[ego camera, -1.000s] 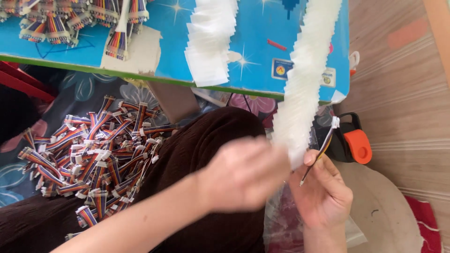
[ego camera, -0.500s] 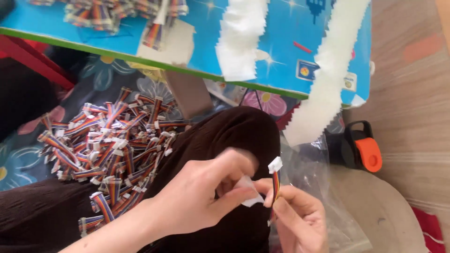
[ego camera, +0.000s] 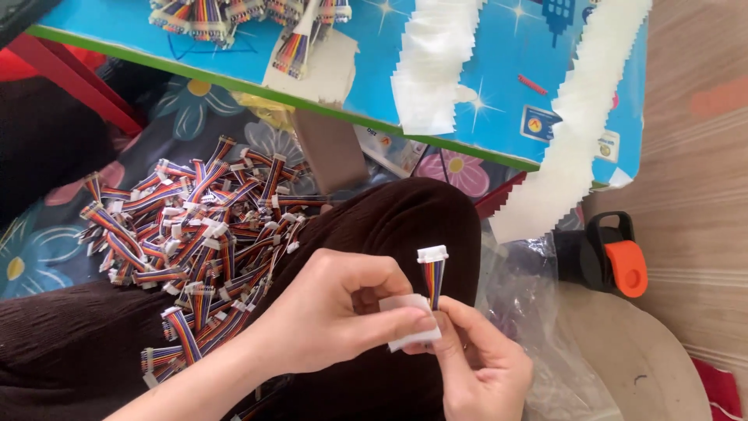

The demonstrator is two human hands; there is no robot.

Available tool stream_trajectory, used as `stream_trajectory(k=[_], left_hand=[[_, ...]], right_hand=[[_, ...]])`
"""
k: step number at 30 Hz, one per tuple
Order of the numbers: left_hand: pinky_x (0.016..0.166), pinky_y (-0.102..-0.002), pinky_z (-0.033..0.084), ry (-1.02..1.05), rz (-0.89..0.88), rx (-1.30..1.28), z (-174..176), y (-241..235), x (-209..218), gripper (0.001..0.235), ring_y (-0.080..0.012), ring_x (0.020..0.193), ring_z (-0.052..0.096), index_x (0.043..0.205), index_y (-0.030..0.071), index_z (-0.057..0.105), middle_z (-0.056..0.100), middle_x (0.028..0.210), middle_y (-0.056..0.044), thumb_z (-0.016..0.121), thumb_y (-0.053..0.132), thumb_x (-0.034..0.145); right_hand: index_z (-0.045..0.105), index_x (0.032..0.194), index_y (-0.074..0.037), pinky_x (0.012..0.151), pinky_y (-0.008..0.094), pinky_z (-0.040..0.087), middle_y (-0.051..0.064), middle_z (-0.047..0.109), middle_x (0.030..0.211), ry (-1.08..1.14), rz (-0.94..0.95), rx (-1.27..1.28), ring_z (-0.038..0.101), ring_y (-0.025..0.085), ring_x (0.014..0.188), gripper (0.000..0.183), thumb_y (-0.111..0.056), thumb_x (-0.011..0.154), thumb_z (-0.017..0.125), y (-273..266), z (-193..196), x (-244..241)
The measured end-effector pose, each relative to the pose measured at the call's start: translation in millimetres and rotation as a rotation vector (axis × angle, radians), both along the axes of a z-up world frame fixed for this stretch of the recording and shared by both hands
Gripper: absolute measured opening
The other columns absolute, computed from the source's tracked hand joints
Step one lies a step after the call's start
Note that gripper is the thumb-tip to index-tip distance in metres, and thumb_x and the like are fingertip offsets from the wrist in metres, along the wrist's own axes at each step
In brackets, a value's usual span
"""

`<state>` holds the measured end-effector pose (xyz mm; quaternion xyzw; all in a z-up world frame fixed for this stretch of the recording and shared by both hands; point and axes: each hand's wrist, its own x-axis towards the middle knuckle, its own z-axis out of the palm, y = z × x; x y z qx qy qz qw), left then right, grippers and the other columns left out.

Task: Manually wrapping small white adhesive labels around wire harnesses.

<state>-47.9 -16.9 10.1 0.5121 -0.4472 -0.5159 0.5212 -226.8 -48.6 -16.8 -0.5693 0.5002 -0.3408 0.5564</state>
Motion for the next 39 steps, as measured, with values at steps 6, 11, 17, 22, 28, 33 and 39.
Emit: stream_trajectory(k=[6, 11, 17, 22, 28, 33, 39], left_hand=[[0.037, -0.017, 0.036, -0.075, 0.007, 0.065, 3.0, -7.3, 2.0, 0.019, -0.0032, 0.041, 0.045, 0.06, 0.003, 0.064, 0.061, 0.048, 0.001, 0.073, 0.01, 0.075], [0.036, -0.016, 0.037, -0.109, 0.017, 0.06, 7.6, -9.4, 5.7, 0.019, -0.0022, 0.04, 0.049, 0.06, 0.004, 0.065, 0.065, 0.048, 0.001, 0.072, 0.012, 0.075], [0.036, -0.019, 0.034, -0.15, 0.084, 0.108, 1.3, -8.3, 3.9, 0.023, -0.0041, 0.041, 0.042, 0.055, 0.004, 0.061, 0.052, 0.045, 0.003, 0.075, 0.012, 0.072], [0.039, -0.02, 0.033, -0.003, 0.225, 0.236, -5.9, -17.3, -1.1, 0.02, -0.0059, 0.044, 0.043, 0.062, 0.001, 0.068, 0.055, 0.048, 0.001, 0.073, 0.018, 0.071], [0.036, -0.024, 0.04, 0.164, -0.239, 0.458, -22.6, -7.2, 28.0, 0.047, -0.0151, 0.037, 0.05, 0.065, -0.004, 0.068, 0.058, 0.047, -0.011, 0.06, 0.041, 0.073], [0.05, -0.026, 0.05, 0.269, -0.502, 0.427, -13.6, -9.0, 41.0, 0.05, -0.0156, 0.059, 0.063, 0.077, -0.003, 0.071, 0.071, 0.074, -0.012, 0.063, 0.043, 0.062], [0.051, -0.021, 0.042, 0.265, -0.644, 0.438, 2.4, -15.5, 47.8, 0.03, -0.0093, 0.056, 0.054, 0.083, -0.002, 0.07, 0.067, 0.069, -0.005, 0.075, 0.017, 0.061]], right_hand=[[0.071, 0.092, 0.007, 0.053, 0.024, 0.063, 0.014, 0.076, 0.073, 0.076, 0.084, -0.081, 0.074, 0.017, 0.056, 0.02, -0.002, 0.078, 0.061, 0.4, 14.7, 9.0], [0.07, 0.1, 0.01, 0.063, 0.028, 0.062, 0.02, 0.079, 0.08, 0.009, 0.119, 0.094, 0.078, 0.023, 0.067, 0.031, -0.004, 0.079, 0.052, -2.0, 8.9, -1.2], [0.063, 0.09, 0.009, 0.057, 0.033, 0.057, 0.02, 0.065, 0.074, -0.332, 0.103, 0.229, 0.065, 0.025, 0.06, 0.012, 0.005, 0.079, 0.062, -6.8, -1.9, 3.4], [0.065, 0.085, 0.009, 0.057, 0.031, 0.055, 0.017, 0.063, 0.083, -0.337, 0.151, 0.103, 0.061, 0.023, 0.06, 0.012, 0.013, 0.073, 0.063, -4.1, -5.3, 2.9], [0.066, 0.075, 0.002, 0.061, 0.021, 0.049, 0.011, 0.06, 0.09, -0.181, 0.115, -0.13, 0.057, 0.014, 0.066, 0.013, 0.012, 0.067, 0.068, -10.5, -0.3, -0.6], [0.071, 0.071, -0.008, 0.047, 0.014, 0.038, 0.001, 0.064, 0.082, 0.17, 0.256, -0.492, 0.05, 0.005, 0.056, 0.017, 0.002, 0.058, 0.077, -3.6, 19.1, 13.7], [0.072, 0.073, -0.009, 0.052, 0.014, 0.045, 0.0, 0.065, 0.08, 0.204, 0.342, -0.54, 0.056, 0.005, 0.058, 0.018, 0.0, 0.059, 0.077, -5.1, 24.5, 12.9]])
